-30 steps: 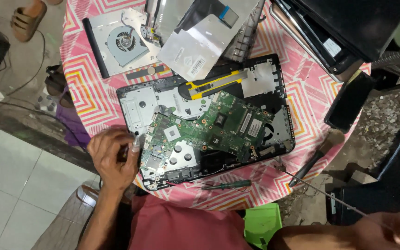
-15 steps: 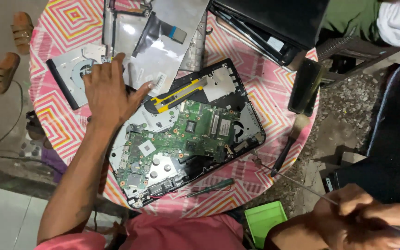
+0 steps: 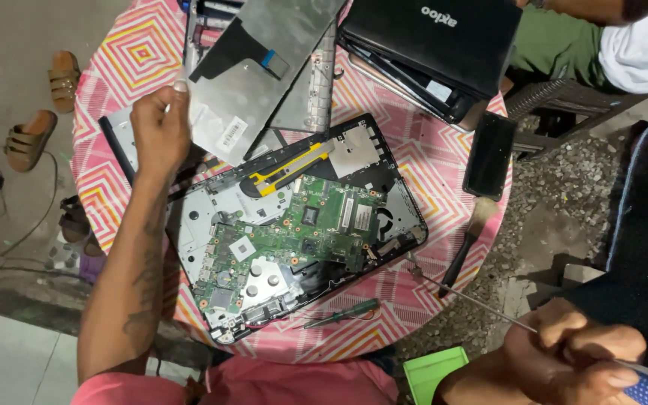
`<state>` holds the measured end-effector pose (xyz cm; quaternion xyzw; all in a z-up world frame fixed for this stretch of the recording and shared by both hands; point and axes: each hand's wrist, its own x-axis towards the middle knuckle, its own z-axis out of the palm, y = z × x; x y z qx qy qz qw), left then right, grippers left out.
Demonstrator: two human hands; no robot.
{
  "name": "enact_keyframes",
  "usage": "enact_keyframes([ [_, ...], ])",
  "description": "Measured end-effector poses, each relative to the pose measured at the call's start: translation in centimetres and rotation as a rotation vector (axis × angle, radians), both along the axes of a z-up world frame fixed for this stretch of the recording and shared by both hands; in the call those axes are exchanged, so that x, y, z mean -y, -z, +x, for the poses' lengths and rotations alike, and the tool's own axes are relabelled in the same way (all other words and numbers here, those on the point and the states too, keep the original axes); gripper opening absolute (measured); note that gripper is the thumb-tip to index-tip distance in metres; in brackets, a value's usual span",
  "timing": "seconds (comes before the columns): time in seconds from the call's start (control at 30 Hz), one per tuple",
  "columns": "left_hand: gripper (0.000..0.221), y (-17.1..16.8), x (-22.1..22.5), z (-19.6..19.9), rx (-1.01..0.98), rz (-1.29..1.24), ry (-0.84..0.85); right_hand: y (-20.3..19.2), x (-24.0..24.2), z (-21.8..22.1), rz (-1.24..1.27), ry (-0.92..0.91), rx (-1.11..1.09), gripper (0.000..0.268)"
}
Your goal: Disassembling a laptop by removing screws and lifting out the motherboard.
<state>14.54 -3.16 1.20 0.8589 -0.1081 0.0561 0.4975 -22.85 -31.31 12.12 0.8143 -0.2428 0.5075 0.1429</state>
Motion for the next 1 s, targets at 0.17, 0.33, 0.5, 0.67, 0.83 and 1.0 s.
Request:
enact_keyframes([
  [0.17,0.057,-1.3,0.1,2.4,0.189,-0.153,0.072,-4.3,-3.7,4.0,0.713,-0.525,0.632,0.022],
  [0.33,0.054,0.1,0.8,6.5,0.282,0.198,0.024,-1.1,-0.7,1.3,0.415,-0.453,0.378,0.036],
  [0.5,0.051,-2.6,0.4,1.6,0.573,0.559,-0.03,-0.5,0.4,1.1,0.795,-0.727,0.629,0.05],
  [0.67,0.074,-3.1,1.7,-6.4,0.418,0.628,0.312,-0.3,0.4,1.2,0.741,-0.712,0.617,0.046],
  [0.83,0.081,-0.2,3.6,-9.3,0.434,0.784,0.392,0.5,1.5,1.8,0.717,-0.713,0.686,0.047],
  [1.0,0.079,2.2,4.0,-9.6,0.424,0.752,0.395,-3.6,-3.6,3.7,0.769,-0.623,0.66,0.045],
])
